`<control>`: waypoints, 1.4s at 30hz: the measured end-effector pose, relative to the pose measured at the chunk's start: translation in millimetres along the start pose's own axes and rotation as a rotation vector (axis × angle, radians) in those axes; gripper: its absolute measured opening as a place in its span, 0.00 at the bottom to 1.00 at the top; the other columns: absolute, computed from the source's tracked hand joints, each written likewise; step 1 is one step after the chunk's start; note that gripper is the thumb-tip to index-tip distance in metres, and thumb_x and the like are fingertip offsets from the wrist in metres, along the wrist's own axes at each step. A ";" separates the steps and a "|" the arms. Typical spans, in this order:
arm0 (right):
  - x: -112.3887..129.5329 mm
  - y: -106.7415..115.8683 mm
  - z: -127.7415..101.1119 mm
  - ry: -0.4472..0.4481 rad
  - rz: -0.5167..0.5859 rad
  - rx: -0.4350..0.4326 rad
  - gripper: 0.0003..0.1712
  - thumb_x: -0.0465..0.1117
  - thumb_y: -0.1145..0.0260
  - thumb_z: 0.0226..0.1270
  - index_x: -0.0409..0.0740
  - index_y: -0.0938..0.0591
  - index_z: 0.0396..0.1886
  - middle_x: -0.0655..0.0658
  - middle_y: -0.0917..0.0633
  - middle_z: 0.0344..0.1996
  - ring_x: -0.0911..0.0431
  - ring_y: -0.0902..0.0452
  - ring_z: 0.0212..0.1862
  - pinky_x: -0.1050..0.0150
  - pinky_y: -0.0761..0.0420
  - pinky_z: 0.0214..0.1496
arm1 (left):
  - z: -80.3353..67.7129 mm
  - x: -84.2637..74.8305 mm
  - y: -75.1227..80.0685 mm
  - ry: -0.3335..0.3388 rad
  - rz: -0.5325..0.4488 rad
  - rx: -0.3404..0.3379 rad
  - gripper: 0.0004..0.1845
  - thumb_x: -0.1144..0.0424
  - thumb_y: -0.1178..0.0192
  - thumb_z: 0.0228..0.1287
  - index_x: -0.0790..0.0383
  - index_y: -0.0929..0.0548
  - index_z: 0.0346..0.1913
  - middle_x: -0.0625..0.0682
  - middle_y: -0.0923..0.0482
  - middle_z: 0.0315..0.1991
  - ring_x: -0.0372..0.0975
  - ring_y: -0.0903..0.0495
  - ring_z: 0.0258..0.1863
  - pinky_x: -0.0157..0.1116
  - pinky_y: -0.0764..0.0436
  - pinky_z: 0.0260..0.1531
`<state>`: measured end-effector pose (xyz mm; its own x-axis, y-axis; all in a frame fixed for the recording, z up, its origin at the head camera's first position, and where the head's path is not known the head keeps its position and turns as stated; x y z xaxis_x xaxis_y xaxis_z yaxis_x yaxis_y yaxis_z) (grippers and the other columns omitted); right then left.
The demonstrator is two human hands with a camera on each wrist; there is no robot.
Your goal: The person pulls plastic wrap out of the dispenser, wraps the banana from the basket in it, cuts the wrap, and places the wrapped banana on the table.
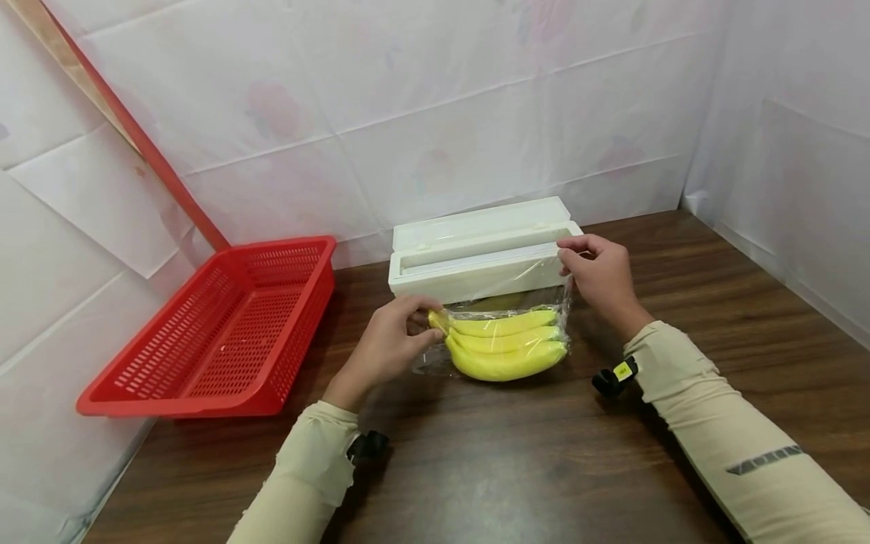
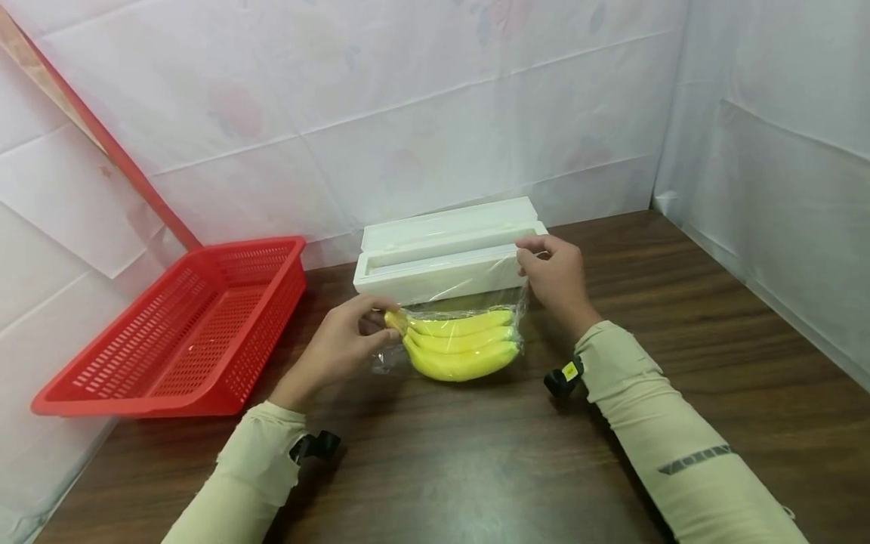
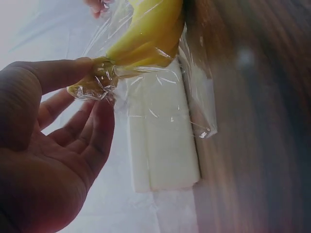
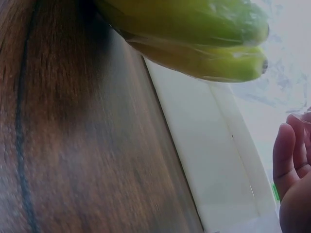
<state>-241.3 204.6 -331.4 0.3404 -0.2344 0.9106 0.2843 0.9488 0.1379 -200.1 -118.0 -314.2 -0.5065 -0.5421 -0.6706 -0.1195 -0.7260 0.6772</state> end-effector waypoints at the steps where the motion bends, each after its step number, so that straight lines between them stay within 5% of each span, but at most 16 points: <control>1: 0.2 -0.3 0.1 -0.002 0.003 -0.003 0.15 0.39 0.34 0.71 0.30 0.16 0.47 0.38 0.16 0.34 0.58 0.20 0.29 0.68 0.22 0.24 | -0.2 1.1 0.3 0.002 -0.007 -0.001 0.16 0.71 0.27 0.58 0.62 0.16 0.49 0.53 0.19 0.43 0.39 0.16 0.38 0.34 0.16 0.39; 15: 0.9 -0.9 0.1 -0.007 0.002 -0.011 0.15 0.39 0.36 0.72 0.30 0.17 0.49 0.36 0.17 0.36 0.60 0.20 0.30 0.72 0.22 0.26 | -0.7 12.0 -1.0 0.018 -0.038 0.029 0.23 0.69 0.26 0.56 0.60 0.17 0.55 0.49 0.17 0.44 0.39 0.17 0.38 0.37 0.17 0.40; 27: -1.0 -1.1 -1.0 -0.012 -0.014 -0.048 0.15 0.39 0.38 0.73 0.30 0.17 0.49 0.34 0.18 0.37 0.59 0.20 0.31 0.72 0.21 0.28 | 1.2 23.0 -5.5 -0.056 -0.023 0.013 0.19 0.66 0.24 0.55 0.56 0.14 0.51 0.48 0.20 0.47 0.43 0.20 0.43 0.39 0.17 0.40; 34: 2.2 -0.2 -3.0 -0.041 -0.027 -0.047 0.17 0.38 0.40 0.74 0.29 0.18 0.52 0.33 0.18 0.39 0.60 0.20 0.31 0.73 0.20 0.30 | 0.2 24.3 -2.3 -0.146 0.085 -0.008 0.19 0.62 0.23 0.54 0.55 0.13 0.49 0.46 0.22 0.51 0.38 0.25 0.52 0.40 0.21 0.48; 42: 4.5 -0.1 -3.3 0.038 0.038 -0.052 0.13 0.38 0.38 0.72 0.31 0.16 0.44 0.38 0.21 0.26 0.55 0.23 0.24 0.67 0.18 0.27 | 0.3 22.2 -3.4 -0.206 0.135 0.011 0.18 0.61 0.24 0.55 0.55 0.15 0.50 0.46 0.19 0.48 0.40 0.22 0.51 0.42 0.21 0.53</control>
Point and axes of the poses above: each hand's wrist, its own z-axis towards the middle knuckle, its own y-axis out of the back of the hand, x = y × z, the point moved 1 cm from there along z, towards the middle knuckle
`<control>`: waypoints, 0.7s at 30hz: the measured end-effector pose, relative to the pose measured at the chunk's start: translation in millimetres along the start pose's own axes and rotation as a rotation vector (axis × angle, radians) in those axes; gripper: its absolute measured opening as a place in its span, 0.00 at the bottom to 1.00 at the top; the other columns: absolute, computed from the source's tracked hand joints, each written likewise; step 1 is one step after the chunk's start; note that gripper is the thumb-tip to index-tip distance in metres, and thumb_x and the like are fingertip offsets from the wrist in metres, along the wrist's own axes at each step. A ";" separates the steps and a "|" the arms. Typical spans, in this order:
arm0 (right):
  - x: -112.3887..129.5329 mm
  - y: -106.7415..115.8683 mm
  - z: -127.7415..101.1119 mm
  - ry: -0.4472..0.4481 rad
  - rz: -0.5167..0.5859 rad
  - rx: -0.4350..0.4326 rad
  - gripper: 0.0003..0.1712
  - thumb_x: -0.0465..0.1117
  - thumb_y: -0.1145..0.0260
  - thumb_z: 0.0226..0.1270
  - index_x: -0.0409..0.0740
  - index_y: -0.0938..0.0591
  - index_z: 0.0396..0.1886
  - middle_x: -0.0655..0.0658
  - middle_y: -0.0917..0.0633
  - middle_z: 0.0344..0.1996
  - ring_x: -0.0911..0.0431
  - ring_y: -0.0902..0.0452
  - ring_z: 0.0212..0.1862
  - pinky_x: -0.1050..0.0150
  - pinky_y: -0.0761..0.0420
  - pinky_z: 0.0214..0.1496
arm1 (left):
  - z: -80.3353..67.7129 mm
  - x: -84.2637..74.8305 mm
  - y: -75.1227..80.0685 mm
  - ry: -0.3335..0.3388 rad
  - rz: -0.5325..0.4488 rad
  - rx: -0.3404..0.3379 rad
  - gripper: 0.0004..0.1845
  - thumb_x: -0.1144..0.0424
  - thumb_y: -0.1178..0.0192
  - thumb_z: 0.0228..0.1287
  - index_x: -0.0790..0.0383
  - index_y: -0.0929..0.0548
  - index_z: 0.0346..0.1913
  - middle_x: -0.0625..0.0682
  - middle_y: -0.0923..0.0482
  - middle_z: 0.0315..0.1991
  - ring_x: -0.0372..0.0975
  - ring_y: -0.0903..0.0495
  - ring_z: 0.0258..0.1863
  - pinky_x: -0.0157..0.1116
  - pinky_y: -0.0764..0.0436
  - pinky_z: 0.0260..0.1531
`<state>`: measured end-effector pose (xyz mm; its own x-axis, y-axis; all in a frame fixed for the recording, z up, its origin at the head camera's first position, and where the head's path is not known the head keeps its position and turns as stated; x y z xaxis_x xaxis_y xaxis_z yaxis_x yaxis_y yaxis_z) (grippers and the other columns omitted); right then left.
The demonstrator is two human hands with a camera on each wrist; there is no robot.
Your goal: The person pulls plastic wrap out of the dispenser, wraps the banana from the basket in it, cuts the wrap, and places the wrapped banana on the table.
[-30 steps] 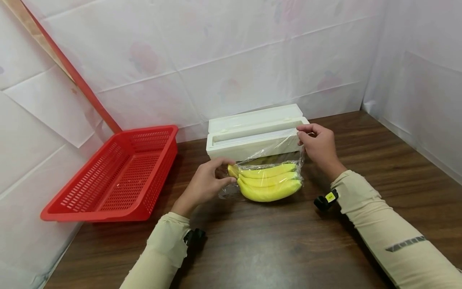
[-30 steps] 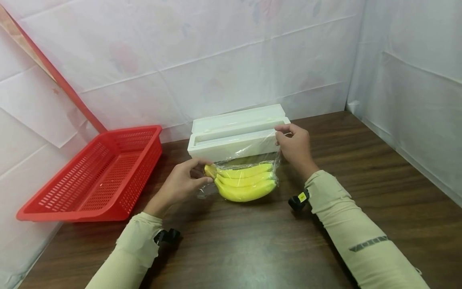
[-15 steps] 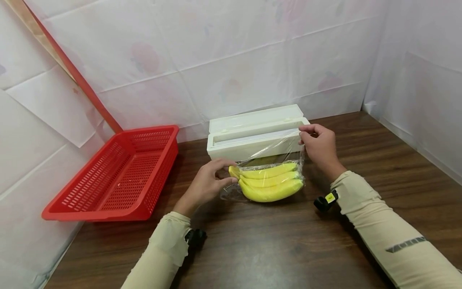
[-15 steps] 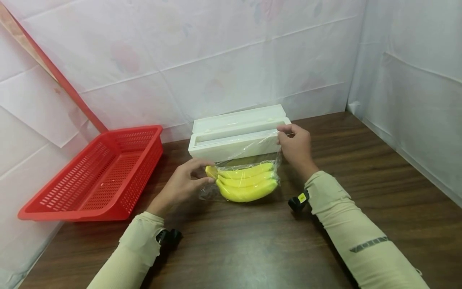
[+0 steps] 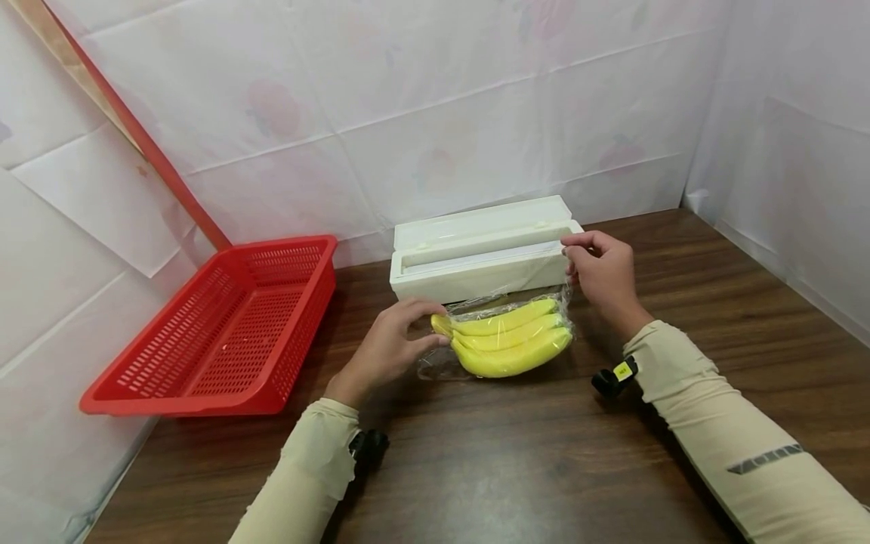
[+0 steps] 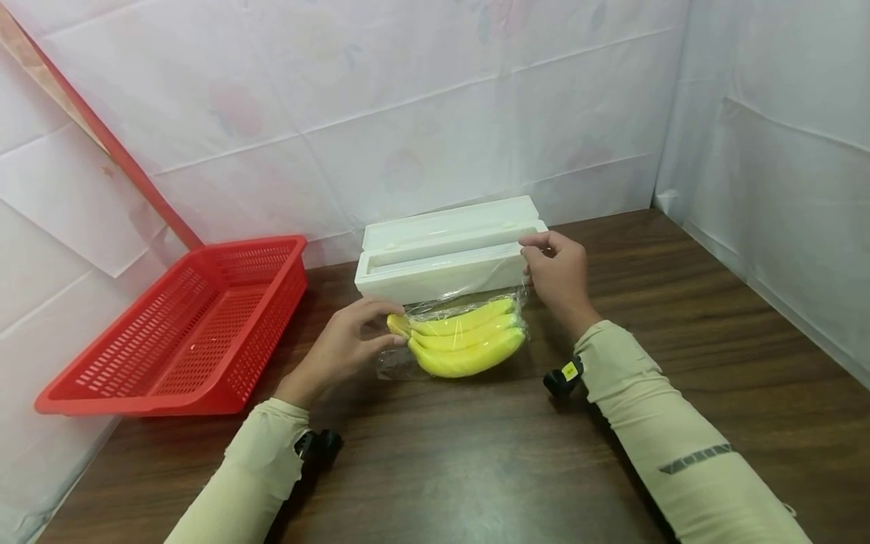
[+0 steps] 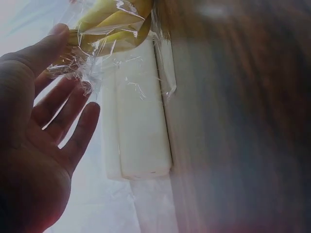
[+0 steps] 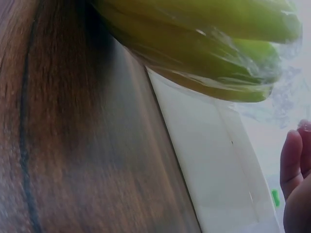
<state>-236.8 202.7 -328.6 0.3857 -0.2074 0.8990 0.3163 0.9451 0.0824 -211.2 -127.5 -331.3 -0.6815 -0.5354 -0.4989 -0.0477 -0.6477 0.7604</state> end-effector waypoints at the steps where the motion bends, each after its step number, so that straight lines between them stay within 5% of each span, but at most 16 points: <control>1: 1.0 -0.3 -0.1 0.008 0.008 0.006 0.12 0.37 0.38 0.72 0.32 0.15 0.43 0.38 0.21 0.25 0.54 0.24 0.23 0.66 0.18 0.26 | 0.1 -1.0 0.1 -0.008 0.018 -0.001 0.18 0.60 0.24 0.56 0.55 0.15 0.50 0.46 0.20 0.48 0.42 0.22 0.50 0.42 0.22 0.52; 5: 3.7 -1.7 -0.1 0.034 0.018 0.051 0.09 0.34 0.38 0.70 0.33 0.14 0.40 0.39 0.21 0.22 0.54 0.27 0.21 0.65 0.21 0.23 | 0.5 -5.6 0.9 -0.016 0.080 0.001 0.18 0.59 0.25 0.57 0.57 0.15 0.49 0.47 0.21 0.44 0.46 0.21 0.46 0.43 0.21 0.48; 11: 6.1 -4.8 -1.9 0.078 -0.003 0.146 0.09 0.32 0.38 0.70 0.30 0.14 0.39 0.41 0.17 0.28 0.54 0.27 0.21 0.66 0.22 0.23 | 0.4 -8.8 0.2 0.005 0.153 0.001 0.15 0.58 0.26 0.59 0.57 0.14 0.47 0.47 0.21 0.41 0.39 0.23 0.40 0.39 0.21 0.42; 21: 13.3 -13.5 -6.8 0.162 -0.076 0.309 0.06 0.31 0.35 0.67 0.34 0.13 0.39 0.38 0.16 0.31 0.57 0.25 0.27 0.70 0.25 0.27 | -1.3 -11.5 0.4 0.012 0.177 -0.019 0.13 0.59 0.26 0.60 0.56 0.14 0.45 0.46 0.21 0.38 0.41 0.22 0.39 0.39 0.21 0.40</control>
Point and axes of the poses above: each hand's wrist, its own z-axis towards the middle knuckle, its own y-axis out of the back of the hand, x = y × z, the point moved 1 cm from there along z, towards the middle knuckle
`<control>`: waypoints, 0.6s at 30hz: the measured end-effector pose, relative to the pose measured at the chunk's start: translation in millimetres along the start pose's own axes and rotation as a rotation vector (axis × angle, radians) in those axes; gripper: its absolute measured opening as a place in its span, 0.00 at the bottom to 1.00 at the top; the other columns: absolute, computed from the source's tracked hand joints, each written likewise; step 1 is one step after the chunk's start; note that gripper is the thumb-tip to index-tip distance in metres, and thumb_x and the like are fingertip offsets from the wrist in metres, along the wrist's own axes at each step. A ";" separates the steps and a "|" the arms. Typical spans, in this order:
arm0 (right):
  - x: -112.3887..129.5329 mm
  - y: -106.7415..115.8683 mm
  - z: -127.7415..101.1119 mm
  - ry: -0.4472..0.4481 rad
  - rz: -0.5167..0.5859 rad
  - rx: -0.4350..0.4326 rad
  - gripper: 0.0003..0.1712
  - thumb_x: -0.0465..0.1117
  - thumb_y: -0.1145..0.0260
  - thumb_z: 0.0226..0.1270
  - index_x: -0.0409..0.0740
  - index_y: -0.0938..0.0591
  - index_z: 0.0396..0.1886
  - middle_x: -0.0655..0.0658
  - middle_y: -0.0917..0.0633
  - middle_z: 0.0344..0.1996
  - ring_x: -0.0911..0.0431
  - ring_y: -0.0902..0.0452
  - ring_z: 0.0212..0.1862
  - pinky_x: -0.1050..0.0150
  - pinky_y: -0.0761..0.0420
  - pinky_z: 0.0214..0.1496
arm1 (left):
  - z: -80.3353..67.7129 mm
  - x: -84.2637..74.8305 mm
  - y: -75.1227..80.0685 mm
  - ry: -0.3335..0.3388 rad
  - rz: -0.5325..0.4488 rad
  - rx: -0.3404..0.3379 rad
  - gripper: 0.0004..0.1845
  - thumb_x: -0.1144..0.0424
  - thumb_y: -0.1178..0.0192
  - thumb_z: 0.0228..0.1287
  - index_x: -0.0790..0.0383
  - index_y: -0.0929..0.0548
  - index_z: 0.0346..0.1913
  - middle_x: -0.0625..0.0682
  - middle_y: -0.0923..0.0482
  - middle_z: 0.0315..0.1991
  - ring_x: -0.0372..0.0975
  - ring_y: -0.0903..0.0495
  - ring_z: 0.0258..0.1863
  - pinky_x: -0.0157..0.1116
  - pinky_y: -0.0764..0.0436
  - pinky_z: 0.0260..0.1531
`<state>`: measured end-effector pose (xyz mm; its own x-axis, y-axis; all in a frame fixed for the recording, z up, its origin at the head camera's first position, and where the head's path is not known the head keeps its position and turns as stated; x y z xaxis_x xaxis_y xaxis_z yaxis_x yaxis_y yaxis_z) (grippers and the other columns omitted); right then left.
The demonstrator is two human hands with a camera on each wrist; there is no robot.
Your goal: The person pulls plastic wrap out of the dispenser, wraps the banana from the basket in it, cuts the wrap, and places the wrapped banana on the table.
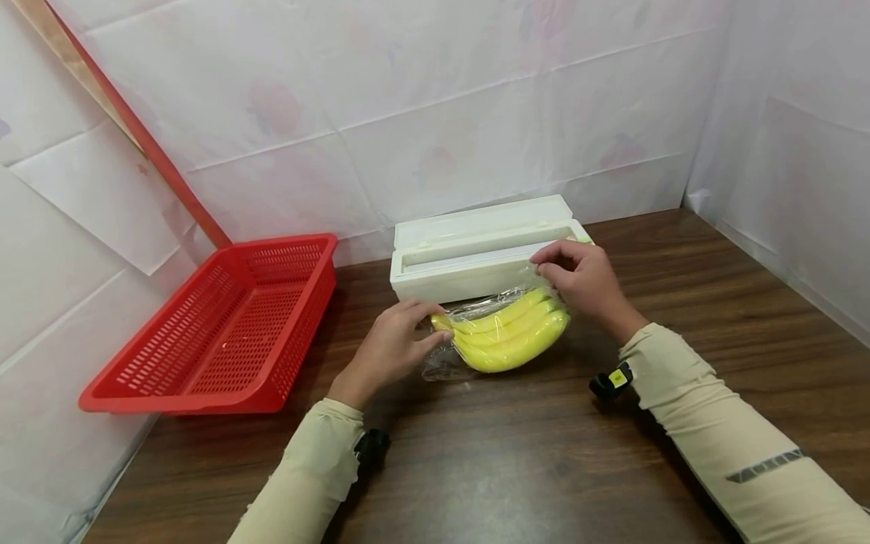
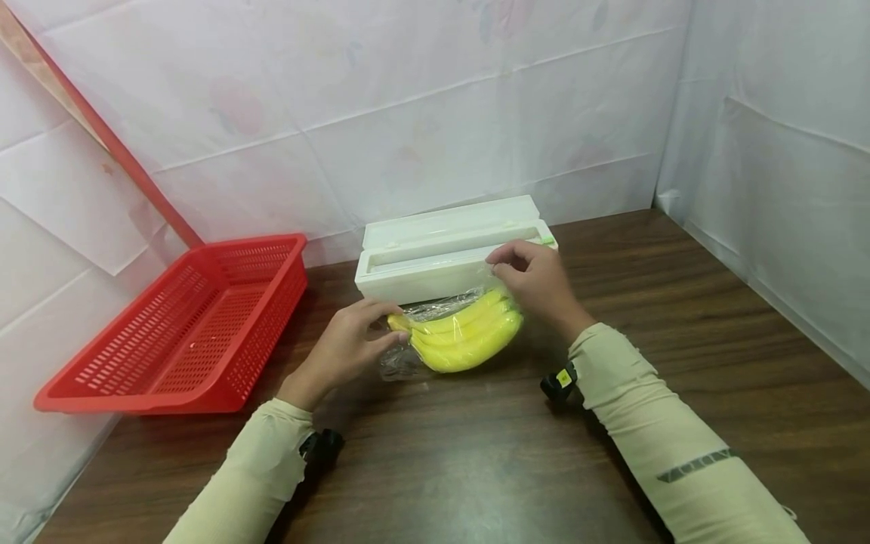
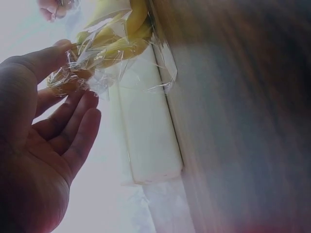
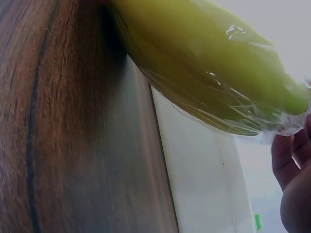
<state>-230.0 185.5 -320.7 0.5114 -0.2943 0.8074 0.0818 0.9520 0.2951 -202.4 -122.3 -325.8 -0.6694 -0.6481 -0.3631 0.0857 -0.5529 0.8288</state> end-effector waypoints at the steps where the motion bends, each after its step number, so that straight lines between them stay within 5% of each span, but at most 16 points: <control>1: 0.7 -0.7 0.0 0.006 -0.005 0.026 0.06 0.30 0.34 0.66 0.34 0.13 0.39 0.38 0.15 0.32 0.58 0.25 0.28 0.70 0.25 0.28 | -0.2 -0.2 0.1 -0.002 0.001 -0.002 0.12 0.59 0.26 0.60 0.56 0.14 0.45 0.45 0.21 0.38 0.41 0.21 0.39 0.38 0.21 0.40; 18: 19.2 4.5 2.0 0.009 -0.384 0.544 0.11 0.32 0.38 0.60 0.48 0.12 0.29 0.53 0.15 0.26 0.56 0.25 0.28 0.60 0.24 0.32 | 2.2 -8.6 -0.6 -0.006 0.010 0.000 0.14 0.57 0.26 0.59 0.56 0.14 0.46 0.45 0.22 0.39 0.42 0.21 0.39 0.36 0.21 0.40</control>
Point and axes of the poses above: each hand's wrist, its own z-axis towards the middle knuckle, its own y-axis out of the back of the hand, x = y × z, the point moved 1 cm from there along z, towards the middle knuckle
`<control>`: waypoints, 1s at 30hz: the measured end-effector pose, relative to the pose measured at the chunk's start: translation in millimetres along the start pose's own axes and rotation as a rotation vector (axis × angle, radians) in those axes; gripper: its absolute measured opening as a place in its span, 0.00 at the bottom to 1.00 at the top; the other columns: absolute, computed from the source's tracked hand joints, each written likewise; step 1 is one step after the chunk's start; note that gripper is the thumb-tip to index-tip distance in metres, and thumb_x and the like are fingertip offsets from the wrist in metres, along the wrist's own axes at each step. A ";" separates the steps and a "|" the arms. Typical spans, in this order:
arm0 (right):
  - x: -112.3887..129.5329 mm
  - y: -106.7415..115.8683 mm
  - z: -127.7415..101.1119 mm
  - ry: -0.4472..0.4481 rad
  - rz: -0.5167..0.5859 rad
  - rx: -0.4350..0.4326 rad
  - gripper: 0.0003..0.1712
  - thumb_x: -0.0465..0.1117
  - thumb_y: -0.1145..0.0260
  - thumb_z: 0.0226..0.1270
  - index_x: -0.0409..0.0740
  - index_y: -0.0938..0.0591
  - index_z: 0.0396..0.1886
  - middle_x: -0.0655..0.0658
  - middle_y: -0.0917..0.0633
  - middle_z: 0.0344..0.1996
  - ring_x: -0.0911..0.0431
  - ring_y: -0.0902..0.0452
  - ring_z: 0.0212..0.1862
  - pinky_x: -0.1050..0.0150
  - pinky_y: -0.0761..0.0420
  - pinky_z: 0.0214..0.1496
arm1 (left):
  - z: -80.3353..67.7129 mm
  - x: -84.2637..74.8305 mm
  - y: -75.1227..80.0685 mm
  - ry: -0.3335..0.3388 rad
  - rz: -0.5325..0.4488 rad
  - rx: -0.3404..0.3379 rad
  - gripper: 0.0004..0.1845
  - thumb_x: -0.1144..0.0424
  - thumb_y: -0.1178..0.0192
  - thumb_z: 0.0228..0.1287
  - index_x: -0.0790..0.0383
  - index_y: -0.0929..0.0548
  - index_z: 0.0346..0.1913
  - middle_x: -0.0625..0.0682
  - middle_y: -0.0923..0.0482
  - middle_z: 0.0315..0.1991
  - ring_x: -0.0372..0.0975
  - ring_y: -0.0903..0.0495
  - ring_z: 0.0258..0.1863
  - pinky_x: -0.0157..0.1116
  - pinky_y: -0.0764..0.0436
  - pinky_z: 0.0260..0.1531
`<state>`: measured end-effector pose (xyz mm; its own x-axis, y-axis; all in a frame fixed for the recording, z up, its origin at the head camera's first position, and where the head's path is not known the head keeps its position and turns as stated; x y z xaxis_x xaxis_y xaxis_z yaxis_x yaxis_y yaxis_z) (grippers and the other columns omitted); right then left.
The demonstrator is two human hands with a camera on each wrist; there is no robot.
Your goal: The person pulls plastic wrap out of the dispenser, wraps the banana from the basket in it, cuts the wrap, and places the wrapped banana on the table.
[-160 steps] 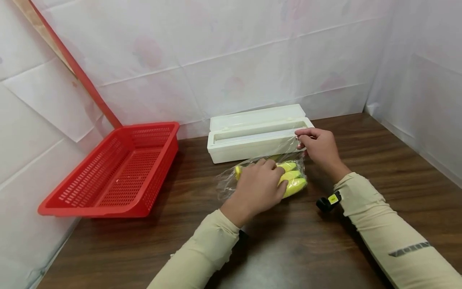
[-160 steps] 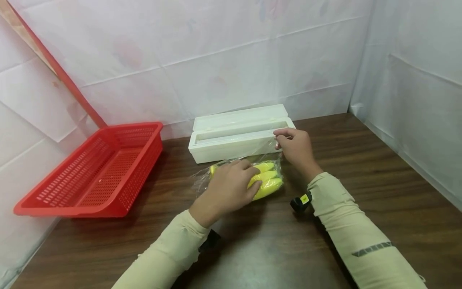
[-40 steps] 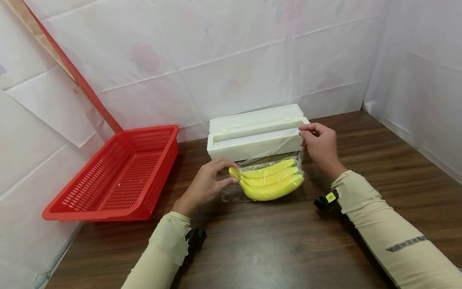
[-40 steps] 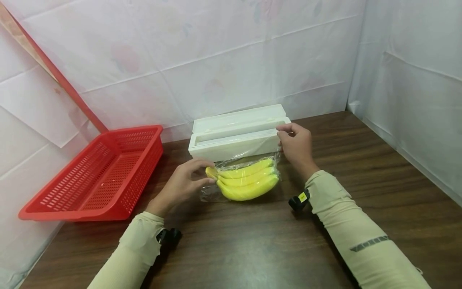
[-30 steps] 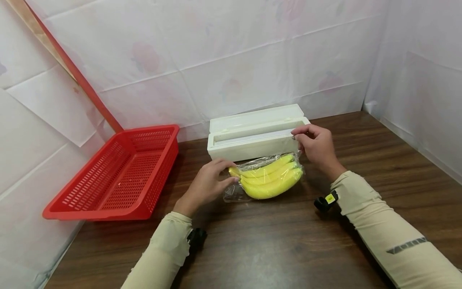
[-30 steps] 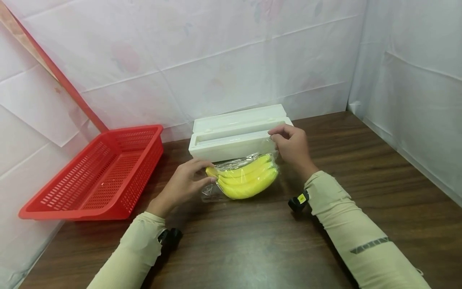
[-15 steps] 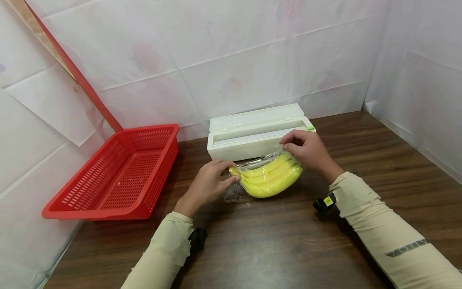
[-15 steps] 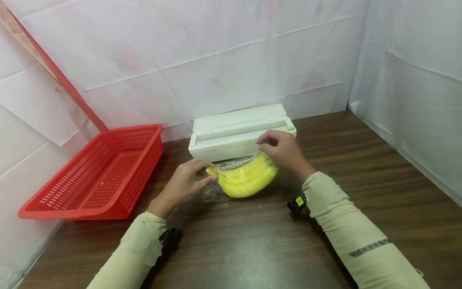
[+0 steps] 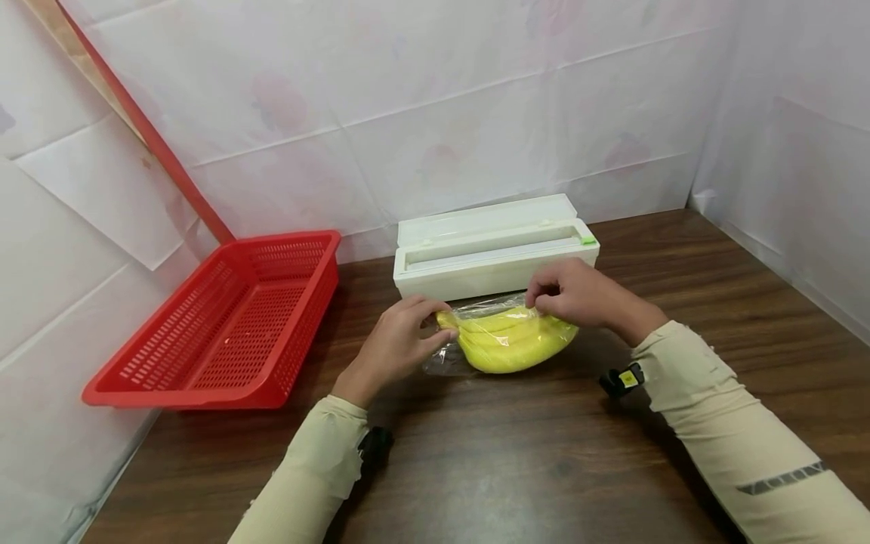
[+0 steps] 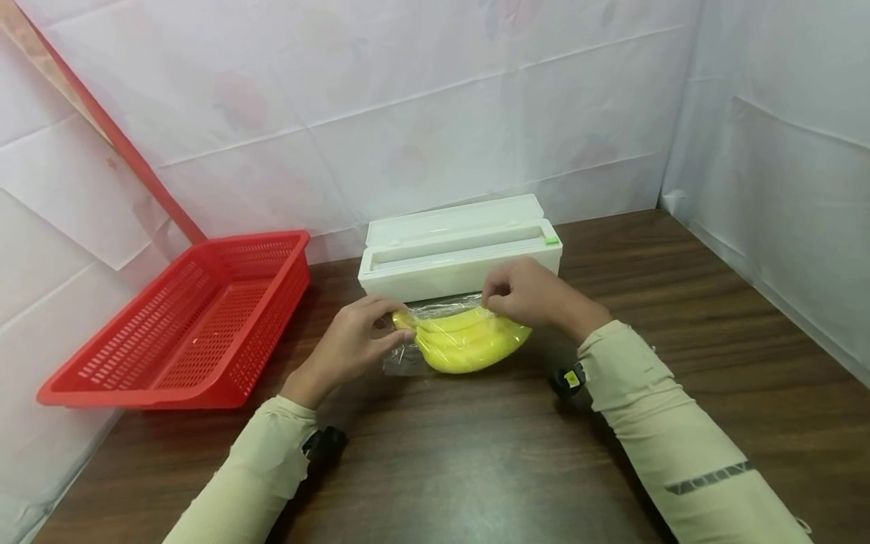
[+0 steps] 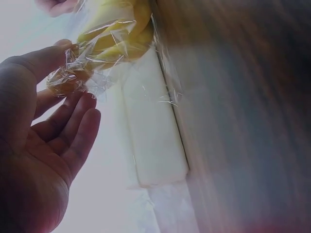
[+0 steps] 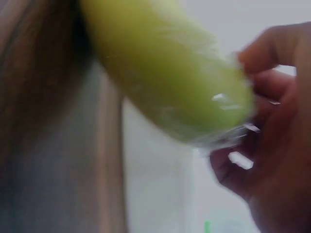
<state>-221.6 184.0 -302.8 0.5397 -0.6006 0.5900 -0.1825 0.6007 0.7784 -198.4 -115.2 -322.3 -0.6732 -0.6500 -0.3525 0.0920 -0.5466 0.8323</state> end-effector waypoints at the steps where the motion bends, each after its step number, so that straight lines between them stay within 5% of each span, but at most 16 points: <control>1: 2.0 1.3 -0.4 0.000 -0.027 0.035 0.10 0.33 0.38 0.61 0.48 0.12 0.29 0.53 0.16 0.26 0.57 0.26 0.28 0.60 0.24 0.32 | 0.3 -0.6 -0.2 -0.008 0.002 -0.004 0.14 0.58 0.26 0.59 0.57 0.14 0.46 0.45 0.22 0.39 0.42 0.21 0.39 0.36 0.21 0.40; 9: 26.0 3.7 -3.9 0.083 -0.212 0.222 0.19 0.33 0.40 0.58 0.54 0.25 0.09 0.58 0.37 0.14 0.62 0.45 0.20 0.65 0.40 0.24 | 2.6 -3.9 -1.8 -0.043 0.017 -0.029 0.15 0.60 0.24 0.56 0.58 0.14 0.45 0.47 0.22 0.38 0.45 0.21 0.38 0.37 0.22 0.39; 15: 35.7 5.3 -8.5 0.113 -0.333 0.226 0.18 0.33 0.39 0.57 0.56 0.21 0.11 0.53 0.28 0.21 0.59 0.37 0.26 0.62 0.33 0.29 | 3.5 -4.4 -3.3 -0.036 0.019 -0.025 0.15 0.60 0.24 0.57 0.58 0.14 0.45 0.47 0.23 0.38 0.45 0.21 0.37 0.36 0.22 0.38; 18: 39.3 8.4 -10.2 0.073 -0.313 0.241 0.14 0.34 0.39 0.61 0.53 0.14 0.20 0.54 0.23 0.24 0.61 0.32 0.27 0.62 0.28 0.31 | 3.7 -4.8 -3.9 -0.047 0.024 -0.027 0.15 0.59 0.24 0.57 0.58 0.14 0.46 0.47 0.22 0.39 0.44 0.21 0.37 0.36 0.22 0.38; 22: 41.8 12.4 -11.5 0.020 -0.311 0.176 0.11 0.35 0.40 0.67 0.49 0.11 0.35 0.55 0.17 0.28 0.61 0.27 0.28 0.60 0.24 0.34 | 3.9 -5.5 -3.9 -0.069 0.031 -0.024 0.16 0.60 0.24 0.56 0.59 0.14 0.46 0.47 0.22 0.41 0.44 0.21 0.39 0.36 0.22 0.39; 30: 32.5 2.9 -7.3 0.050 -0.379 -0.078 0.07 0.38 0.36 0.65 0.48 0.12 0.33 0.52 0.20 0.32 0.58 0.27 0.32 0.59 0.25 0.33 | 5.1 -8.5 -2.5 -0.169 0.102 -0.062 0.16 0.57 0.25 0.58 0.57 0.14 0.47 0.47 0.22 0.40 0.37 0.25 0.36 0.34 0.23 0.35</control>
<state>-198.6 170.0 -283.0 0.5965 -0.7622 0.2512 0.0996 0.3809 0.9192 -196.6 -105.6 -319.2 -0.7712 -0.6087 -0.1863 0.2075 -0.5170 0.8304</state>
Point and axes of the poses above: each hand's wrist, its own z-axis towards the middle knuckle, its own y-axis out of the back of the hand, x = y × z, the point moved 1 cm from there along z, towards the middle knuckle
